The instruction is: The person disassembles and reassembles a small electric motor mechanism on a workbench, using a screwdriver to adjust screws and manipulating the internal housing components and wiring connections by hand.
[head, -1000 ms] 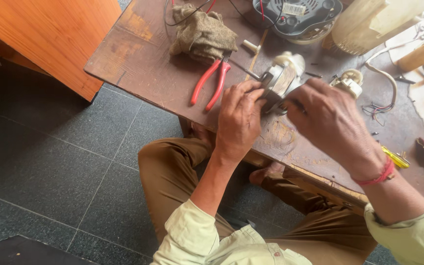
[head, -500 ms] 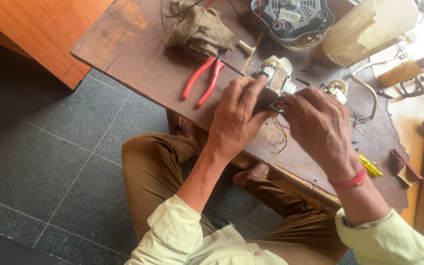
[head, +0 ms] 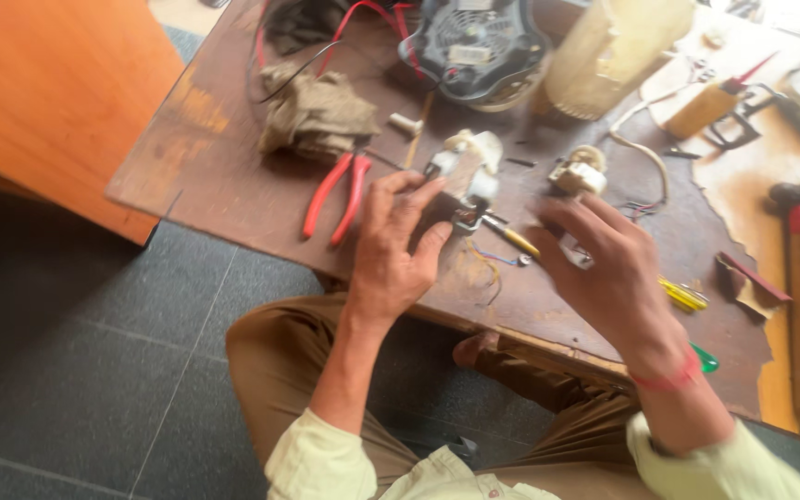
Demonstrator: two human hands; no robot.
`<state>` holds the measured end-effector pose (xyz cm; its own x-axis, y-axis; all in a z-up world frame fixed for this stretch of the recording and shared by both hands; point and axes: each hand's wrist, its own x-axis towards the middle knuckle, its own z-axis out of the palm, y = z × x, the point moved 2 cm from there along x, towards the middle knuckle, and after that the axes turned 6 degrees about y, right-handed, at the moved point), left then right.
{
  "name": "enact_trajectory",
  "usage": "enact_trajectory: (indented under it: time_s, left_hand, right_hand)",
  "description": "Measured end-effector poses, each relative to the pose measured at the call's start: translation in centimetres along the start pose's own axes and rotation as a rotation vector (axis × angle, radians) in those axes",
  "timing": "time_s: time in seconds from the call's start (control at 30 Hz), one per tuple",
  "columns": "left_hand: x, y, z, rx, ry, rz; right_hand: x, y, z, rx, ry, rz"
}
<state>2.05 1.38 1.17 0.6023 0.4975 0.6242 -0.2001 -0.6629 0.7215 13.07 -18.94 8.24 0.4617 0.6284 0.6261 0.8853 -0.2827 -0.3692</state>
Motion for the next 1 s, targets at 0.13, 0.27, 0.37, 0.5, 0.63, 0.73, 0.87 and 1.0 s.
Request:
enact_trajectory:
  time_s: [0.13,0.27,0.37,0.5,0.63,0.73,0.87,1.0]
  left_hand:
    - [1.3,2.2,0.4,0.21,0.154,0.192]
    - [4.5,4.4,1.9,0.406,0.034,0.143]
    - [5.7,4.0,3.6,0.481,-0.265,-0.03]
    - [6.6,0.9,2.8,0.274,-0.412,0.138]
    - [6.7,0.6,1.8,0.179,-0.49,0.163]
    - [6.8,1.2,1.9,0.19,-0.476,0.229]
    - [6.7,0.8,0.9,0.12,-0.4,0.162]
    - [6.3,0.2,2.1,0.108,-0.447,0.092]
  right_hand:
    - [-6.0,2.2,-5.7,-0.49,-0.196,0.342]
    - [-8.5,3.2,-6.6,-0.42,-0.262,0.274]
    - [-10.9,3.9,-7.5,-0.425,-0.24,0.264]
    - [-11.6,4.3,-7.8,-0.35,-0.181,0.293]
    - [-11.3,4.1,-7.8,-0.224,-0.15,0.343]
    - [-12.8,4.5,-9.4,-0.106,-0.163,0.561]
    - [-15.1,4.3,-10.2,0.246,-0.107,0.946]
    - [-18.4,2.9,-10.5,0.564,0.01,1.126]
